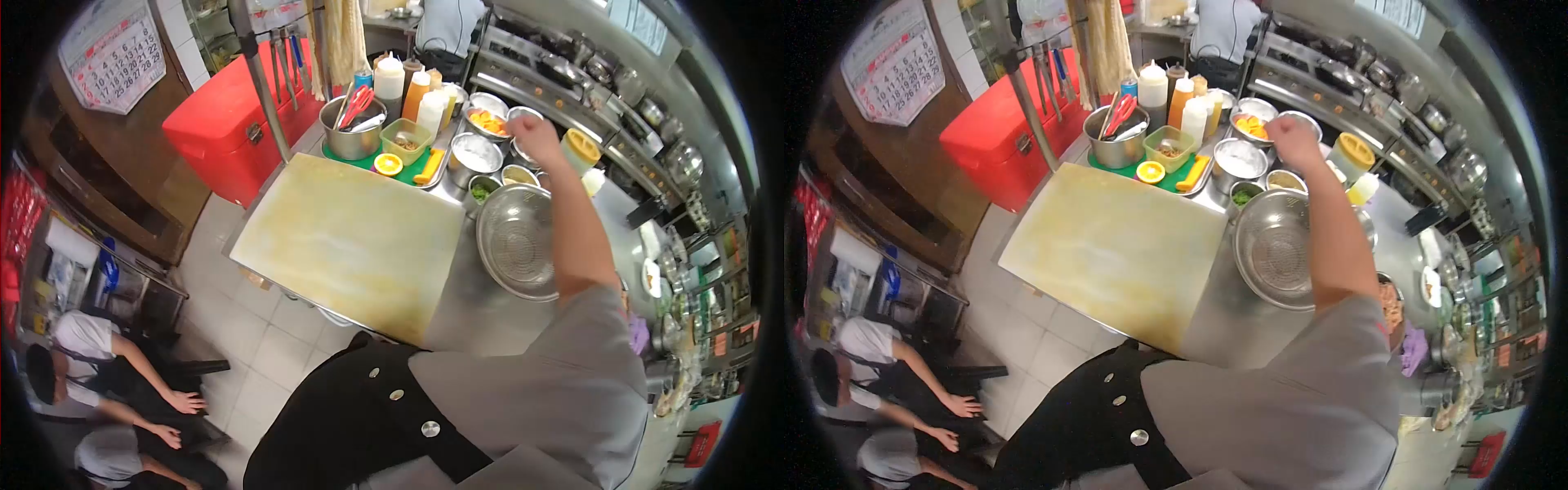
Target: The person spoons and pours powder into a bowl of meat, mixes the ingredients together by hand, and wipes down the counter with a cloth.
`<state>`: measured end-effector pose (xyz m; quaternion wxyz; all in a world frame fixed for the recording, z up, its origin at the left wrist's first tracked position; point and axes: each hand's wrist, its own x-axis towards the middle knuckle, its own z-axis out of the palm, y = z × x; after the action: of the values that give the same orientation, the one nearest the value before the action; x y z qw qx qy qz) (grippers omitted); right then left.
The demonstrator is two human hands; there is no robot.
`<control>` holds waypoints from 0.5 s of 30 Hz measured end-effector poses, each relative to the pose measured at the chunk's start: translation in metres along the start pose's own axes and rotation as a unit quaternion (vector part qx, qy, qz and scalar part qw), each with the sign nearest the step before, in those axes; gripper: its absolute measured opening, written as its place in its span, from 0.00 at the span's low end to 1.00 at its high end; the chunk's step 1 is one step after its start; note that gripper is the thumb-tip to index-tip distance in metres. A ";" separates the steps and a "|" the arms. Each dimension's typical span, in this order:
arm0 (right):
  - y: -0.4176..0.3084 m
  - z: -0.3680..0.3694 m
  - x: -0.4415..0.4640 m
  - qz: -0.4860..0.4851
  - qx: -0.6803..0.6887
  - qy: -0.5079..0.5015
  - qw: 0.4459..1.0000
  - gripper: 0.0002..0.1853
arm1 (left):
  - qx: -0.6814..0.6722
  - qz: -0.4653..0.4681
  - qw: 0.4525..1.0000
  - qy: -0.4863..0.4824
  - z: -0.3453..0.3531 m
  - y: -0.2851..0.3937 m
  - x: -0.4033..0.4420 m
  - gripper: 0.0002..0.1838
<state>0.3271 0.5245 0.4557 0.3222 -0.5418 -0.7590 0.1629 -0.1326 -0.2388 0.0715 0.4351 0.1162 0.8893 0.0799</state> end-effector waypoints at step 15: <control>0.079 0.094 0.186 0.151 -0.136 0.065 0.977 0.17 | 0.058 -0.086 0.995 0.008 -0.107 0.093 -0.025 0.30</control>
<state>0.2833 0.7348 0.3973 0.2659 -0.6984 -0.6608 0.0693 -0.1896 -0.1608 0.1784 0.4254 0.0633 0.9028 -0.0086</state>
